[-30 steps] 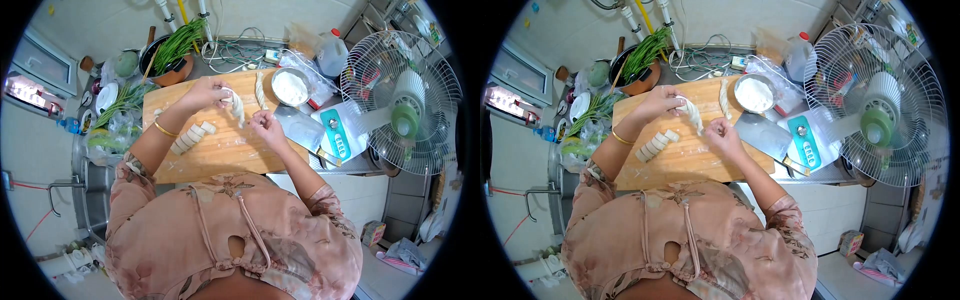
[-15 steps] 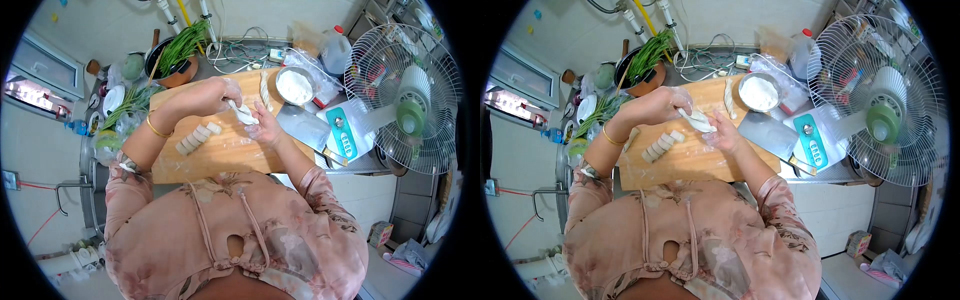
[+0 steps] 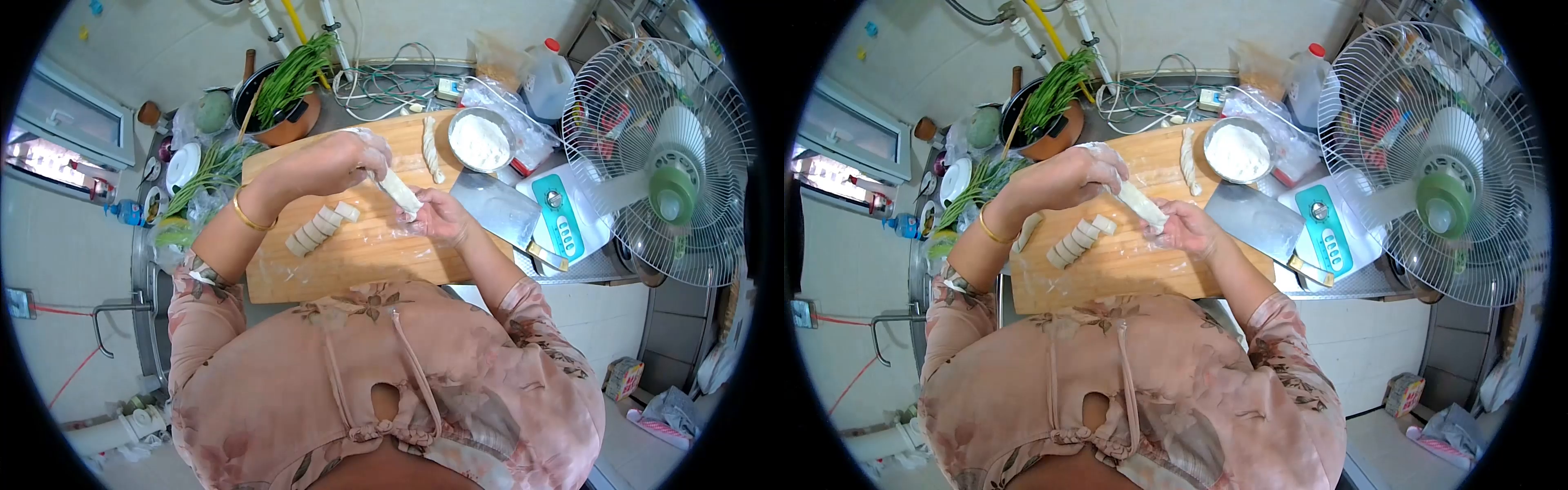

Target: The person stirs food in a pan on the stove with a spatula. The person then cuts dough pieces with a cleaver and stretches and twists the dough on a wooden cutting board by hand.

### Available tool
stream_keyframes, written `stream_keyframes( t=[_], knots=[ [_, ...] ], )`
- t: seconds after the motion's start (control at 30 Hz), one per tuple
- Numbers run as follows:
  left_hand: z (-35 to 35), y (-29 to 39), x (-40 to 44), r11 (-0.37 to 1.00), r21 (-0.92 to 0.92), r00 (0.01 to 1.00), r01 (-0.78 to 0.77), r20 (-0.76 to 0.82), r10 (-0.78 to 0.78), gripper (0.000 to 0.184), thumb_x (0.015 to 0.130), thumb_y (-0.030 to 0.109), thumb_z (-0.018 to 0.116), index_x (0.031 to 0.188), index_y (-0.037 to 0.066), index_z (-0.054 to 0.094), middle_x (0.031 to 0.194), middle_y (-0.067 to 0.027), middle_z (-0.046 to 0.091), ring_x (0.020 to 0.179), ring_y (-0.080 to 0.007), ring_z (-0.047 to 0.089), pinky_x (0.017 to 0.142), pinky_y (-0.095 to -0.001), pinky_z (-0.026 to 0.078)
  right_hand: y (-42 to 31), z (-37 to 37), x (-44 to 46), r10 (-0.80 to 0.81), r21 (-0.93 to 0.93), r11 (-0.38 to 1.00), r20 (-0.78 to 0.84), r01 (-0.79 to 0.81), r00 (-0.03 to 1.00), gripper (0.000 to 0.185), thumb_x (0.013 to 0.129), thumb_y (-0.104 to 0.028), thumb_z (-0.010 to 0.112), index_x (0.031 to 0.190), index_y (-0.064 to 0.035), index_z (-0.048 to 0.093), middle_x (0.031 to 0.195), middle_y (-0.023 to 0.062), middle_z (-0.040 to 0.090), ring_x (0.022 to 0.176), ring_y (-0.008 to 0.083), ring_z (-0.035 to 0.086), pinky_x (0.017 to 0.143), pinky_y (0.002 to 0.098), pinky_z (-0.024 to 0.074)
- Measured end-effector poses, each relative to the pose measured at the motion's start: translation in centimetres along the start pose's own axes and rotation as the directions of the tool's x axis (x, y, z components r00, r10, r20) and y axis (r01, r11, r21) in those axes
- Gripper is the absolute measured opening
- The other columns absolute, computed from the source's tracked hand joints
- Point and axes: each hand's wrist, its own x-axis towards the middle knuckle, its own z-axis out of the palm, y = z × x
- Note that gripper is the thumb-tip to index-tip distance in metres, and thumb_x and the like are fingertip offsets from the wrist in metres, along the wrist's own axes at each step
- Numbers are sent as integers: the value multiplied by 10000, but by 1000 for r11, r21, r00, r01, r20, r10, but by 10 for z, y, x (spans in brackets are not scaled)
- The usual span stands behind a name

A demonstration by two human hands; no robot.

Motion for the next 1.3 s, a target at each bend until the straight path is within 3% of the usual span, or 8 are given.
stream_keyframes(
  t=[0.13,0.43,0.53,0.63,0.83,1.03,1.23,1.3],
  knots=[
    [3,-10,1,1000,2,999,7,-38,-7,176,668,-78,601,813,20,618,942,-117,619,906,-309,577,784,-383,469,-1,-4,1,5,12,1000,59,-5,998,406,846,-143,519,1217,-3,428,977,120,556,805,202,521,655,290,456],
    [3,-15,1,977,-107,981,182,-52,-189,176,719,-13,614,893,9,624,892,-120,604,834,-281,584,724,-351,471,2,-8,6,-142,71,987,-56,146,988,419,903,-221,493,1273,-36,423,1147,157,551,1028,256,554,737,313,484],
    [2,-13,2,978,-86,980,192,-43,-196,164,738,10,615,903,10,623,879,-117,596,790,-268,578,690,-342,467,3,-11,5,-178,-49,984,-86,174,980,416,926,-235,455,1276,-15,415,1178,161,539,1061,256,547,747,323,486],
    [2,-12,2,972,-88,975,217,-30,-221,172,737,16,618,909,15,621,867,-112,592,774,-266,575,673,-343,465,1,-10,7,-105,29,994,-82,108,991,403,930,-215,461,1264,6,417,1188,152,535,1070,254,552,751,333,492],
    [4,-12,3,986,-37,983,163,-82,-165,164,735,28,622,898,12,624,857,-110,590,774,-264,576,659,-340,465,5,-17,12,-133,-10,991,27,133,991,372,926,-208,483,1227,7,437,1161,140,550,966,229,592,679,278,516],
    [-2,-5,5,979,-53,978,196,-61,-199,174,725,19,624,898,6,623,852,-111,588,791,-266,581,672,-343,463,11,6,15,-282,-164,954,-197,252,939,321,913,-198,535,1163,-6,473,1019,106,595,788,150,598,622,241,503],
    [-5,-4,4,975,-69,976,209,-50,-213,176,724,11,620,900,5,620,860,-112,586,806,-266,579,689,-340,457,7,-1,11,-126,-85,990,-182,112,975,217,891,-147,571,1071,-43,509,913,81,594,714,119,576,576,218,476],
    [-5,-5,4,978,-60,978,200,-56,-203,178,724,14,621,902,5,616,862,-112,585,810,-271,576,692,-341,456,4,-10,12,-42,-20,999,84,43,996,241,876,-113,580,1096,-45,508,887,67,596,730,117,581,598,223,486]
  ],
)
